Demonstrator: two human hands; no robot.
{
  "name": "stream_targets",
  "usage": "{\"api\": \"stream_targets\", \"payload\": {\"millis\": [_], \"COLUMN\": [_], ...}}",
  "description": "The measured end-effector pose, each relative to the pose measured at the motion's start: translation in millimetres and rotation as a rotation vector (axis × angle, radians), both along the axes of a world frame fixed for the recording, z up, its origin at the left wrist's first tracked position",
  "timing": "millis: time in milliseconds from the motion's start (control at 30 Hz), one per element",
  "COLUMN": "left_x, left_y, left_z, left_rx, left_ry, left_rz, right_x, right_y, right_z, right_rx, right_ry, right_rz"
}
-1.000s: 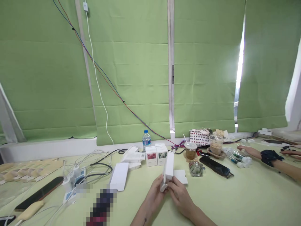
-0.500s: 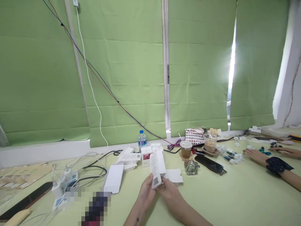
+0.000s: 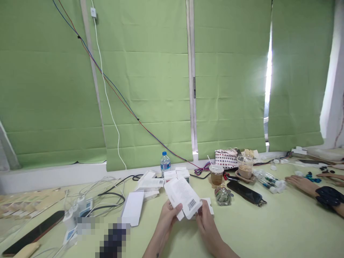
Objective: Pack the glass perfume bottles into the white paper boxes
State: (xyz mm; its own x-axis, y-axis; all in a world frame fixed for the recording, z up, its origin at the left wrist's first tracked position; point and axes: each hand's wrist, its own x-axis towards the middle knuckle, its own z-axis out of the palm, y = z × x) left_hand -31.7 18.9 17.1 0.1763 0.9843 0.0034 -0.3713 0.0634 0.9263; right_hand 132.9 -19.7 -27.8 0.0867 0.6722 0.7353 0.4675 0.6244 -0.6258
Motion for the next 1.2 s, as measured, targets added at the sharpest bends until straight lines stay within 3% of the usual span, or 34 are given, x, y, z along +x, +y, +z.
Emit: {"api": "stream_targets", "payload": {"millis": [67,167,267,367,467,633,733,800,933,1067,1200], "left_x": [-16.2,-47.7,-76.4,-90.0,-80.9,-25.6,7.4,21.3,29.6,25.6,25.4], "left_y": [12.0,39.6,67.2,77.6,63.8,23.2,17.5,21.3,27.8,25.1,27.3], "left_z": [10.1,29.7,45.0,47.4,35.1,3.2,-10.2,-16.8,-24.3,-21.2,-15.8], "left_rx": [0.081,0.16,0.165,0.174,0.232,0.401,0.465,0.434,0.42,0.512,0.593], "left_ry": [0.061,0.187,0.252,0.374,0.487,0.552,0.525,0.502,0.482,0.514,0.672], "left_rz": [0.147,0.479,0.559,0.555,0.487,0.193,-0.016,-0.015,0.125,0.179,0.176], "right_x": [2.6,8.6,13.0,16.0,23.0,45.5,58.2,64.8,71.1,65.1,54.1], "right_y": [-0.7,-1.0,0.3,4.0,11.6,25.5,29.3,31.4,40.4,48.9,50.7], "right_z": [0.3,0.6,-0.4,-2.5,-5.0,-17.5,-28.6,-32.4,-25.8,-16.3,-20.0], "right_rx": [-0.017,-0.019,-0.027,-0.041,-0.035,-0.129,-0.222,-0.239,-0.211,-0.168,-0.163], "right_ry": [-0.068,-0.14,-0.167,-0.207,-0.261,-0.251,-0.181,-0.146,-0.083,-0.019,-0.009], "right_rz": [-0.027,-0.096,-0.14,-0.152,-0.193,-0.403,-0.453,-0.443,-0.293,-0.113,-0.048]}}
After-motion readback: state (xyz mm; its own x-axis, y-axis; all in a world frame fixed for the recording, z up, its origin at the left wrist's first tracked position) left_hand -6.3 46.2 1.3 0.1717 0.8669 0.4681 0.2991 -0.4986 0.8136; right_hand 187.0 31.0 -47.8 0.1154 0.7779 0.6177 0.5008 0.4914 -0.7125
